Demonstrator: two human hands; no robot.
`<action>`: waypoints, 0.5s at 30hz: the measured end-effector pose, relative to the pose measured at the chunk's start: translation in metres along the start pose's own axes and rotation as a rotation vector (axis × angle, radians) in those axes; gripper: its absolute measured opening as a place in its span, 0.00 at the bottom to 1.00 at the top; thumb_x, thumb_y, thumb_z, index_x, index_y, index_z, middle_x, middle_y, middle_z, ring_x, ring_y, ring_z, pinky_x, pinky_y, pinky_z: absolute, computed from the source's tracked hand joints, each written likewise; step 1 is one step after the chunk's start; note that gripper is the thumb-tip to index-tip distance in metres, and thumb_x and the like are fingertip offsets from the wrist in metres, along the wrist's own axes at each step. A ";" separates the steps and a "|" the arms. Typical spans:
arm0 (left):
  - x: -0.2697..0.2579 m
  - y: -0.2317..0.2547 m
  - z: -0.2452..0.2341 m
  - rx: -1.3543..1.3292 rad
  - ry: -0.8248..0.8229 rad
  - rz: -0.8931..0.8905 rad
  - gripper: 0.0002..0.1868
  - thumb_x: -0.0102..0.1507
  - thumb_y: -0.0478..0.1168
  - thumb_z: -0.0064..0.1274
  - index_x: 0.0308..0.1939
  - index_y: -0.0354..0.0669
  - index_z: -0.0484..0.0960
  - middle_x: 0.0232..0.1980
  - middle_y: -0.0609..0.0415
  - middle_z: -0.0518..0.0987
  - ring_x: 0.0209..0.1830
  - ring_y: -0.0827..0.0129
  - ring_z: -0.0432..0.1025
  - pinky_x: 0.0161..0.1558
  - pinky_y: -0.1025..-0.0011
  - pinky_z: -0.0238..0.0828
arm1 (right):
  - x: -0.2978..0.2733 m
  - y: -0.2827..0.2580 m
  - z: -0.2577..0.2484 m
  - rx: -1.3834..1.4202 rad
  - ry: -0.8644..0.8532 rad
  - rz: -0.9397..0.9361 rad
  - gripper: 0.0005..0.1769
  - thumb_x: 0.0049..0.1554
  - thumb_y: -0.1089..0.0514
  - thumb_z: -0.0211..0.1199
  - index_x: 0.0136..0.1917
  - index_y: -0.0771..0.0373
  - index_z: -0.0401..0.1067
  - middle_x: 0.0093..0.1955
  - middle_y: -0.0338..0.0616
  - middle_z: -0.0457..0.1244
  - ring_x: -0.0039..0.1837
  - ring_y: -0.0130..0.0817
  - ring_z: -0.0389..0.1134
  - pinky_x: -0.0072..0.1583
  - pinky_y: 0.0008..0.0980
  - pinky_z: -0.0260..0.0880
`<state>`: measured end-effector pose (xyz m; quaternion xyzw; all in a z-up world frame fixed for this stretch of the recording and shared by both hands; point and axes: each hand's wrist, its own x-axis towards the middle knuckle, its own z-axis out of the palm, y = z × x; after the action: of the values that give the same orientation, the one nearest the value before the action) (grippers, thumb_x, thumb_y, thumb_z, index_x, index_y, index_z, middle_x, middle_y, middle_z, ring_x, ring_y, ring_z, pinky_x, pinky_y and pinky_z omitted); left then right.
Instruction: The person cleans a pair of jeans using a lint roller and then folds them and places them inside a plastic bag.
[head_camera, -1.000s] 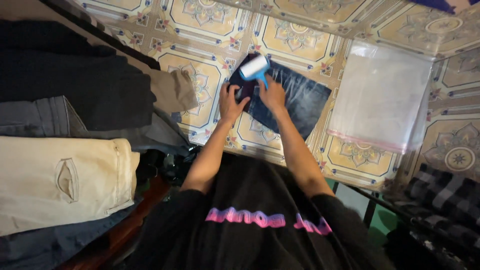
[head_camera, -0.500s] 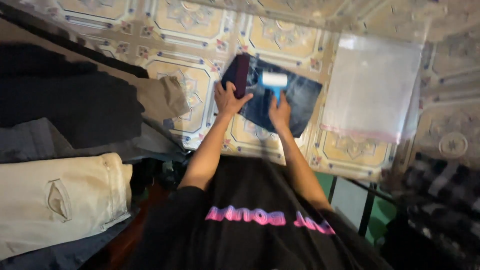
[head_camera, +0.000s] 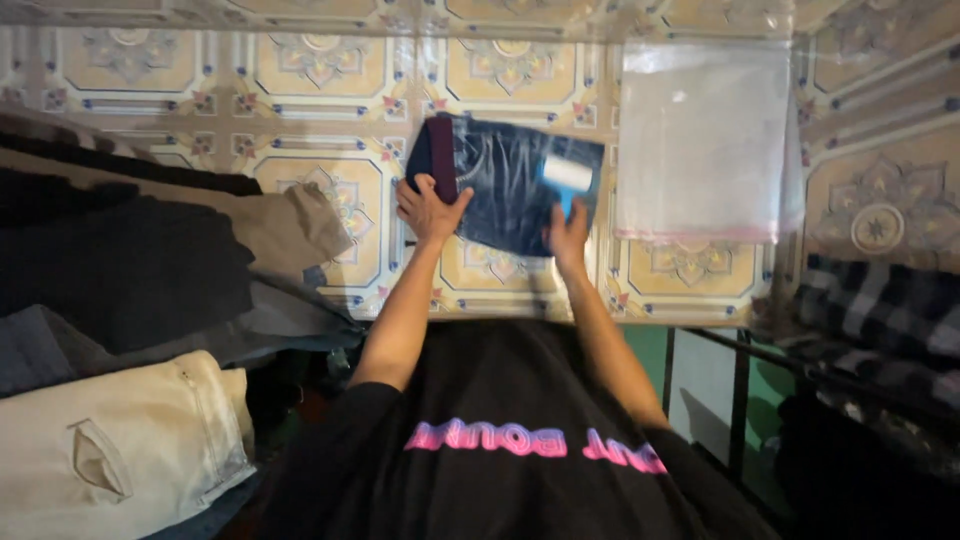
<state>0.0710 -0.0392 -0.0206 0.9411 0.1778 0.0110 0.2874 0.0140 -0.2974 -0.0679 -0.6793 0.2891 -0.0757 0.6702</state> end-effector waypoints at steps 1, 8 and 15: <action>-0.002 -0.001 0.004 0.005 -0.013 0.001 0.42 0.51 0.71 0.66 0.51 0.55 0.58 0.71 0.36 0.54 0.71 0.37 0.51 0.67 0.37 0.50 | 0.011 -0.014 0.006 -0.003 0.009 0.011 0.22 0.65 0.53 0.60 0.69 0.61 0.62 0.46 0.60 0.65 0.31 0.43 0.71 0.28 0.36 0.76; -0.014 0.031 -0.005 -0.005 0.099 0.093 0.39 0.55 0.61 0.69 0.57 0.54 0.59 0.75 0.32 0.47 0.77 0.33 0.41 0.71 0.35 0.38 | 0.031 -0.056 0.000 0.097 -0.089 -0.037 0.27 0.66 0.58 0.60 0.75 0.63 0.59 0.56 0.55 0.63 0.43 0.42 0.74 0.42 0.36 0.80; -0.072 0.035 -0.006 -0.007 -0.284 0.797 0.23 0.69 0.40 0.51 0.68 0.61 0.73 0.83 0.52 0.54 0.85 0.53 0.40 0.78 0.44 0.29 | -0.103 -0.092 -0.098 -0.359 -0.602 -0.052 0.23 0.63 0.54 0.65 0.70 0.56 0.73 0.66 0.56 0.66 0.71 0.53 0.65 0.72 0.51 0.59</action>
<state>0.0146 -0.0880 0.0094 0.9274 -0.2414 -0.0080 0.2856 -0.0921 -0.3378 0.0585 -0.7854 0.0696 0.1630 0.5931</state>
